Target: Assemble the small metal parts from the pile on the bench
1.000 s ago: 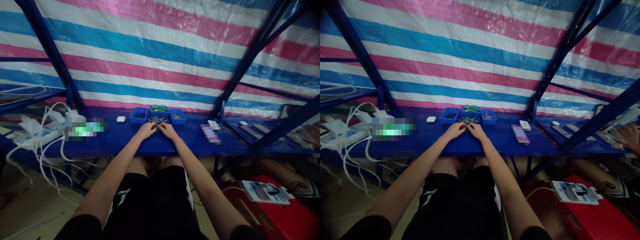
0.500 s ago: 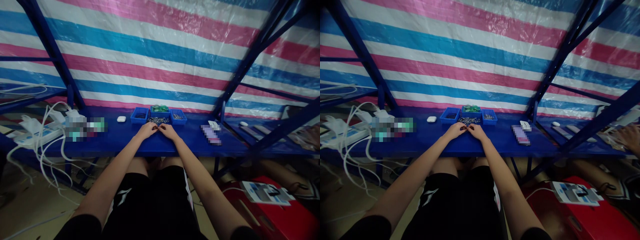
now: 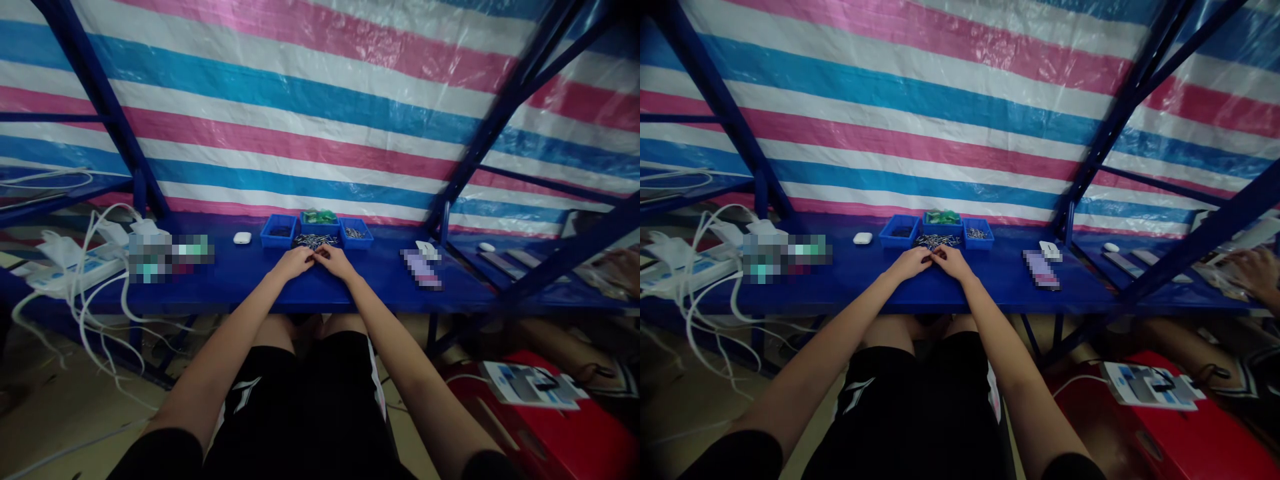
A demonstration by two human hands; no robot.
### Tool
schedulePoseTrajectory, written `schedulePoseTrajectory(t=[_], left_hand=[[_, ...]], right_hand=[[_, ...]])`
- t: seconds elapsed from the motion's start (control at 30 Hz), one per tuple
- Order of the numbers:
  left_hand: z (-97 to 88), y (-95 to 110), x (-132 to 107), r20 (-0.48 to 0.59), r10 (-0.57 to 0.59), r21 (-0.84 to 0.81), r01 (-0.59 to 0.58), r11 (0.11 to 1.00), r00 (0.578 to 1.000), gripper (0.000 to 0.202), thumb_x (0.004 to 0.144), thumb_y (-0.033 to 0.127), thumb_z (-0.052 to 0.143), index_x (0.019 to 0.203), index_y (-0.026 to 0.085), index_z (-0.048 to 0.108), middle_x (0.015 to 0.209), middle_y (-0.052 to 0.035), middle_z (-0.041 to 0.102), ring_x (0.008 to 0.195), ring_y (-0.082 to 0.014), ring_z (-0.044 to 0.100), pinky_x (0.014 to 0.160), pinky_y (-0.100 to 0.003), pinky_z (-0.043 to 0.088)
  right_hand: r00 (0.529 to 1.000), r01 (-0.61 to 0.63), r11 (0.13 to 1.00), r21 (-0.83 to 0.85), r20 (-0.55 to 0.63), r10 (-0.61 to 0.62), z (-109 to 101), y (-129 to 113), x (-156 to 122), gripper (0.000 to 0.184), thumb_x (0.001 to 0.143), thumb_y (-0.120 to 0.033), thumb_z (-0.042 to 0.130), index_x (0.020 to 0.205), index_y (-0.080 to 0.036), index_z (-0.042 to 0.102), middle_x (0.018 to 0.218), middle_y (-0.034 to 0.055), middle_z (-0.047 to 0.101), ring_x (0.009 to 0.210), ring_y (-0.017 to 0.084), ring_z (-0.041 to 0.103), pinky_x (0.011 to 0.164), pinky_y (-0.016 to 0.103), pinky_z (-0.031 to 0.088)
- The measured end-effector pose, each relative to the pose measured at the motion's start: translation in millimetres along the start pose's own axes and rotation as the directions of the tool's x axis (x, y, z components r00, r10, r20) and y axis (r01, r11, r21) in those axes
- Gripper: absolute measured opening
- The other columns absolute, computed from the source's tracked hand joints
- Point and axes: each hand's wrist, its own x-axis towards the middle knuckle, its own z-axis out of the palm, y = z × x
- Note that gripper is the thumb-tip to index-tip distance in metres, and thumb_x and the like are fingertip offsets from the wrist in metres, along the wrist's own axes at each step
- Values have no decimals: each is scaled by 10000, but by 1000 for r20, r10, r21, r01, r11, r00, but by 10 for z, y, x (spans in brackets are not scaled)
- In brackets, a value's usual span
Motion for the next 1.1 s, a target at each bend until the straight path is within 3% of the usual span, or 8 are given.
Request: schedulePoseTrajectory(t=[0.23,0.37,1.1], left_hand=[[-39,-7,-3,-88,-50,-68,44,997,995,222,839,297,462,961,204,622,891,-43,620,848,-166,574,736,-255,439],[-53,-8,-5,-151,-86,-117,69,991,985,249,862,280,426,1004,201,615,951,-51,620,873,-166,577,744,-257,442],[-35,2,-12,-161,-64,-130,43,991,985,240,863,288,425,983,209,618,954,-33,626,813,-146,583,712,-244,436]], right_hand=[[997,-3,1000,-28,-82,1,-29,41,18,165,815,-300,498,851,-192,616,790,12,641,733,130,583,707,237,438],[999,-42,997,-71,-37,39,-24,88,24,143,795,-288,526,826,-191,627,767,9,639,703,131,567,689,238,426],[999,-34,993,-115,18,36,-18,61,8,130,807,-250,503,823,-185,615,747,-3,631,679,120,556,663,225,403]])
